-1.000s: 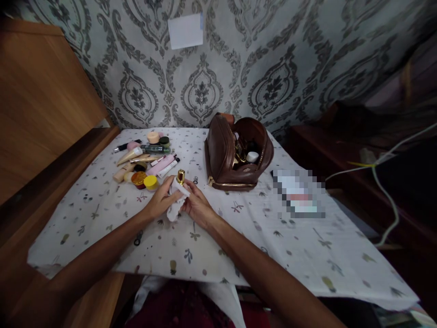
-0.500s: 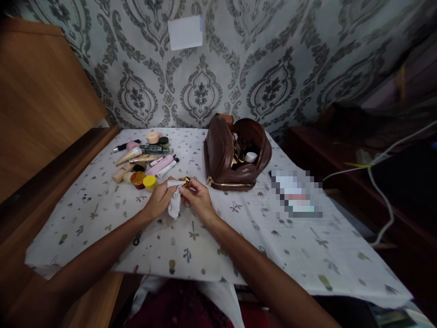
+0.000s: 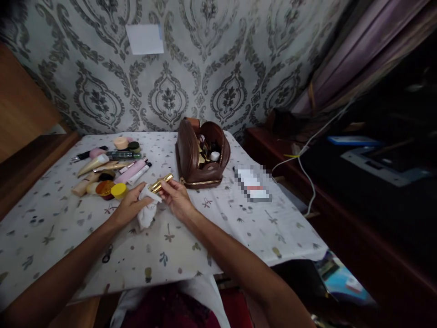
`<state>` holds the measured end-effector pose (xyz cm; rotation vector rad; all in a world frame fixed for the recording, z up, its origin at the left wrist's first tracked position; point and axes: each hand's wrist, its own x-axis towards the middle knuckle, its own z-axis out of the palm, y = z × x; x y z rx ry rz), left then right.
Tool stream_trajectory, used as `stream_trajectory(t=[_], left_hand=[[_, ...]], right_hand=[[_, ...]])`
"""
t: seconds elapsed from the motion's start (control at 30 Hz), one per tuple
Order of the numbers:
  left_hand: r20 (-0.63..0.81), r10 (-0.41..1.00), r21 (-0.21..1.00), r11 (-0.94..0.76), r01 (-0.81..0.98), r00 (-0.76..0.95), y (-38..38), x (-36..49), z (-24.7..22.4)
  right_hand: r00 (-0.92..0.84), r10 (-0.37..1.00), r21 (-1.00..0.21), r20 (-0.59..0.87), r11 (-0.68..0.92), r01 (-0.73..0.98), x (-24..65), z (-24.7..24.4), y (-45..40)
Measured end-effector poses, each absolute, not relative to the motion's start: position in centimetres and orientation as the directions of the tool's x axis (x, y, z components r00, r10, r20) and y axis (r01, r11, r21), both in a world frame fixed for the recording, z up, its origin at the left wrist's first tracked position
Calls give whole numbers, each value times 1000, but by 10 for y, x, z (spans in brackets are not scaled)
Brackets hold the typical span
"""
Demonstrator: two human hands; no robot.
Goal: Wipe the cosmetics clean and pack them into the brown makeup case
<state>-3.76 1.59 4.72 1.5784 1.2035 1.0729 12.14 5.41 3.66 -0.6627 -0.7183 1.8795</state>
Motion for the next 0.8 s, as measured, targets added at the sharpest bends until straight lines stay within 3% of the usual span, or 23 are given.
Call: stream_trajectory(t=[0.17,0.4,0.53,0.63,0.73,0.8], left_hand=[[207,960,838,-273,472,188,16,-39,45],[246,917,750,-386,538,314,15,-41,46],[267,923,709,-383,592,278,15,-39,43],[377,905,687,-417,596,199,17,-40,42],[472,871,698,-465,545,138,19,-44,45],[444,891,747,-425,510,92,19,-46,50]], right_hand=[[-411,904,-761,-121,-350,-547,120,36,48],[-442,896,-833,-47,-279,-477,122,39,48],[-407,913,-896,26,-160,-415,123,37,50],[-365,927,-934,84,-55,-353,125,34,52],[-381,913,-974,145,64,-216,127,31,52],[-407,895,-982,185,152,-111,127,30,51]])
